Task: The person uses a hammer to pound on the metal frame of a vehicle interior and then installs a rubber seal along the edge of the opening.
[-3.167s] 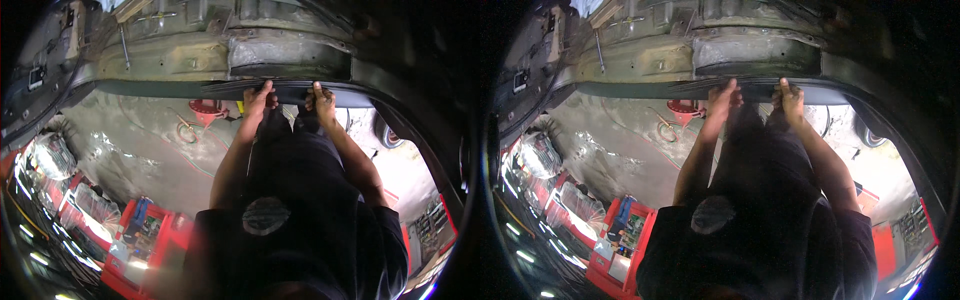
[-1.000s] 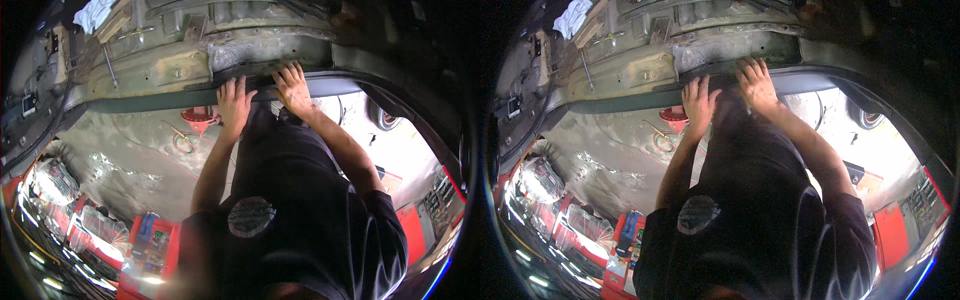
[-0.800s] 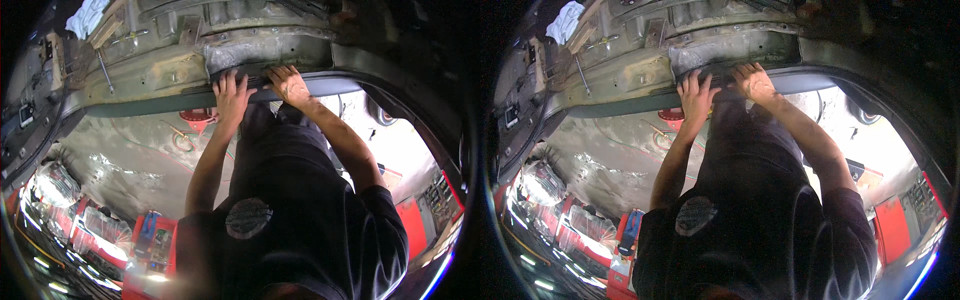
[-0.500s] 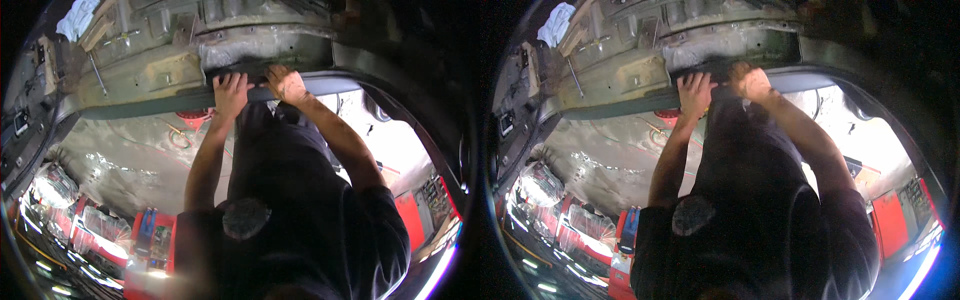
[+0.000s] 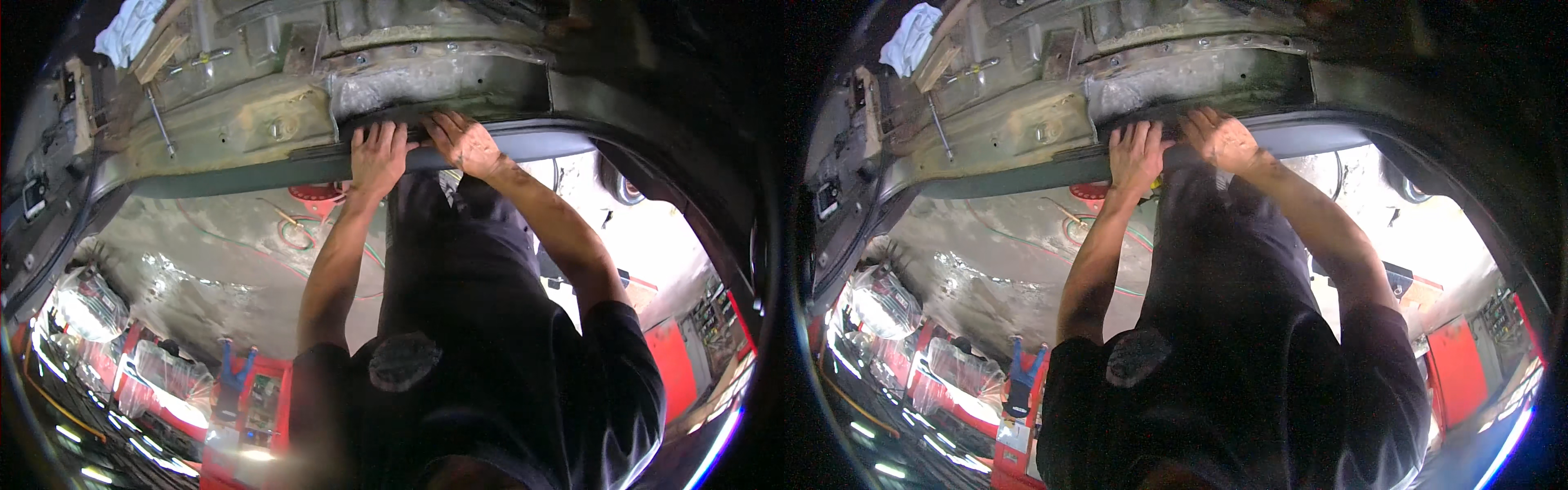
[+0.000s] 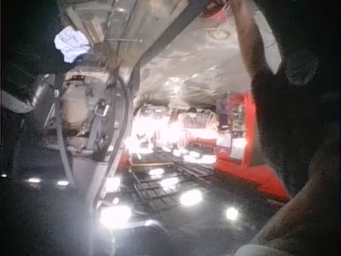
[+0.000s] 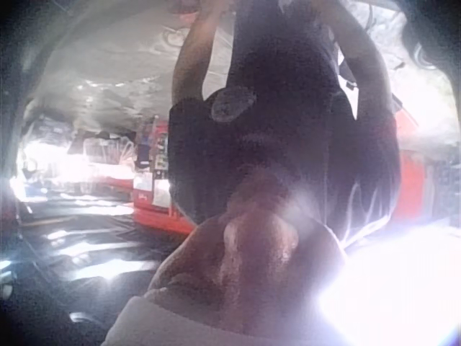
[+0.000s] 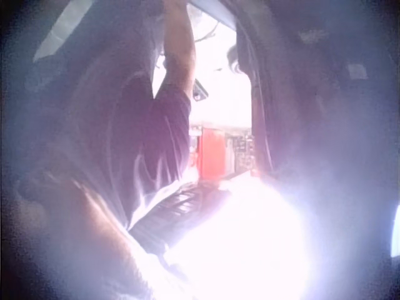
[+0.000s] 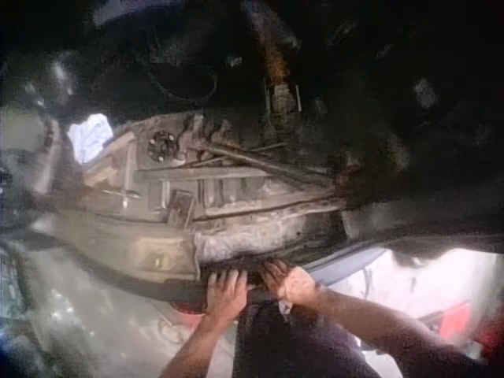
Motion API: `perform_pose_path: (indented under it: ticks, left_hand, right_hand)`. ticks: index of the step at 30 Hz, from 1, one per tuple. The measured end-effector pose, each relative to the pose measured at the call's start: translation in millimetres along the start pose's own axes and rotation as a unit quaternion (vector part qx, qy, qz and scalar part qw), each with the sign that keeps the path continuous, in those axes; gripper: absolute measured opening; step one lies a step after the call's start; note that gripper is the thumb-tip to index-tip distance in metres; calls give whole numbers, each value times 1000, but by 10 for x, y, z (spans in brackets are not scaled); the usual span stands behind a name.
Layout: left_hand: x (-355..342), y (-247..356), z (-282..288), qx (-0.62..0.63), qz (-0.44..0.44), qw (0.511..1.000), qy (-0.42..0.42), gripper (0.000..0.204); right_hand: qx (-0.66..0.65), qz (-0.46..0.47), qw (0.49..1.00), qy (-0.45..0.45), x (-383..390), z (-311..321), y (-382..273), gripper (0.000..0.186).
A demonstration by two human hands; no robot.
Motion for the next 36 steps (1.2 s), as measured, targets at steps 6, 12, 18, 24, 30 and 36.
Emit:
perform_pose_path:
  ticks: [6,12,18,24,30,36]
  left_hand:
    - [15,23,-31,-7,-11,1000,24,36]
    - [-43,-41,20,30,11,999,32,40]
    - [-199,249,164,46,1,997,65,42]
    - [-242,349,-45,37,21,999,10,40]
    - [-263,330,-1,46,46,997,-39,43]
    - [-580,846,35,61,15,996,61,46]
  right_hand:
    - [8,-2,1000,15,-10,-40,-2,37]
    - [-82,-15,996,-33,-28,102,113,43]
    - [19,-71,997,-36,464,284,486,47]
    - [29,-37,998,-38,564,133,507,42]
    - [24,-43,997,-58,618,176,595,49]
    - [78,-61,988,-122,970,365,926,40]
Point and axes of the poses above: each hand's wrist, its own x-axis away from the middle knuckle, its own z-axis out of the back of the hand, y = z × x, the point moved 7 cm from there along -x, towards the middle knuckle, and after that the axes turned 10 degrees about -y, right-handed, at the moved point
